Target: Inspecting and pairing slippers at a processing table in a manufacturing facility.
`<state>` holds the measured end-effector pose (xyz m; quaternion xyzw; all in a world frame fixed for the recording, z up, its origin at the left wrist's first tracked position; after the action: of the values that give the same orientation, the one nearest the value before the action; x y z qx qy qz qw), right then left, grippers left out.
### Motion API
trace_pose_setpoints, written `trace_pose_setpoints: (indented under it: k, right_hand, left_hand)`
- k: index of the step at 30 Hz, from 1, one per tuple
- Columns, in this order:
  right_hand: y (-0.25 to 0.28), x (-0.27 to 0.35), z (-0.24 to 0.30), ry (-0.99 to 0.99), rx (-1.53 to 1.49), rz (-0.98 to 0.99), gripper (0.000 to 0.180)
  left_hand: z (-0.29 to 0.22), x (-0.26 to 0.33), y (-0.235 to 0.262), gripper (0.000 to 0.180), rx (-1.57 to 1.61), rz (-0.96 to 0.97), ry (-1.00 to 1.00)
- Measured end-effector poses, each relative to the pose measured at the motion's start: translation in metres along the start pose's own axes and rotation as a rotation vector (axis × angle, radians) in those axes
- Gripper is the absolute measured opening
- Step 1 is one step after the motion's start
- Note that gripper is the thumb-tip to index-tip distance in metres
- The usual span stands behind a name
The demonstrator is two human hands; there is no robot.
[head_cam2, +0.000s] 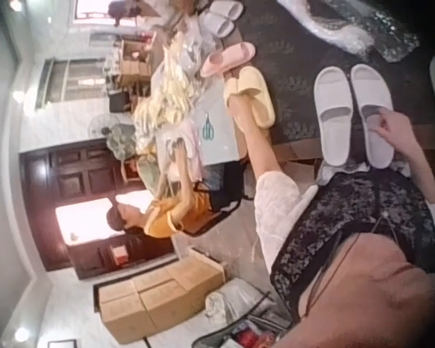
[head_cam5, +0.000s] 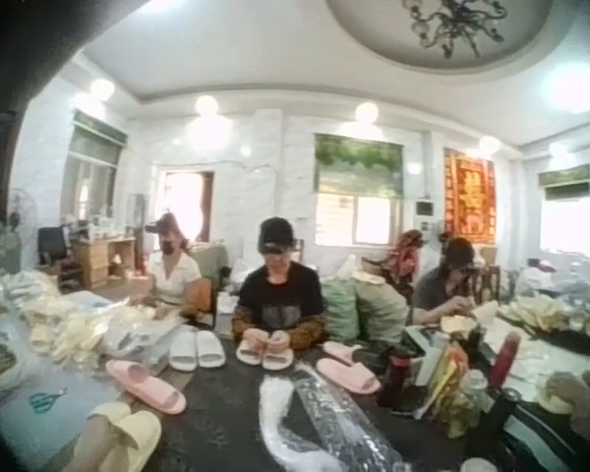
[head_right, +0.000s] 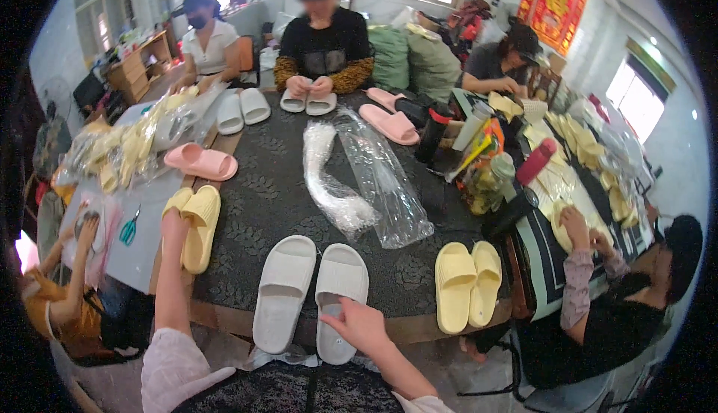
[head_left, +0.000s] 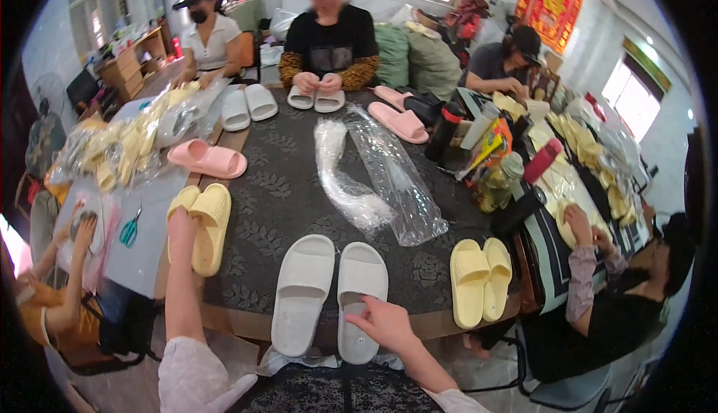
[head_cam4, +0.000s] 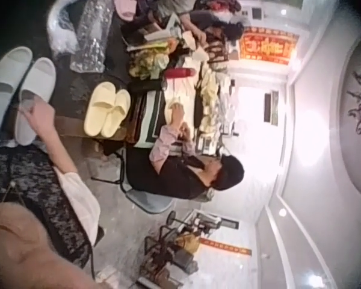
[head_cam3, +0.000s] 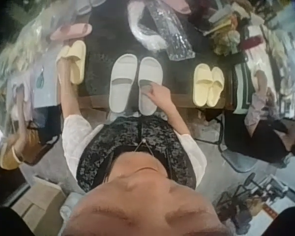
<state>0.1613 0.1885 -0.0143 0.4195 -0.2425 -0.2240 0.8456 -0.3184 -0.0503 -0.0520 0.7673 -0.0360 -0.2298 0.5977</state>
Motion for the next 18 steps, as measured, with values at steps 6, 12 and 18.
trace_pose_setpoints:
  k: [6, 12, 18]
  right_hand:
    - [-0.035, -0.027, 0.020, 0.061, 0.103, -0.214, 0.052]
    - [-0.016, -0.021, 0.007, 0.080, -0.050, -0.403, 0.032]
    - [0.068, 0.029, -0.066, -0.038, -0.083, -0.678, 0.034]
  left_hand:
    - [-0.081, 0.084, 0.047, 0.026, 0.372, 0.040, -0.028]
    - [-0.120, 0.154, 0.059, 0.023, 0.432, 0.112, -0.119]
    - [-0.136, 0.182, 0.061, 0.026, 0.539, 0.063, -0.122]
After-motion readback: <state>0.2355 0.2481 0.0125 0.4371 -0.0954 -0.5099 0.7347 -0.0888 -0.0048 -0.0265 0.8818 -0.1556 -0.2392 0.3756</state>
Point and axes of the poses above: each hand's wrist, its own x-axis away from the middle knuckle, its own y-axis out of the back of the hand, z = x × y, the point moved 4 cm from there along -x, towards the middle knuckle, and after that the axes turned 7 degrees about -y, right-handed, at the moved point
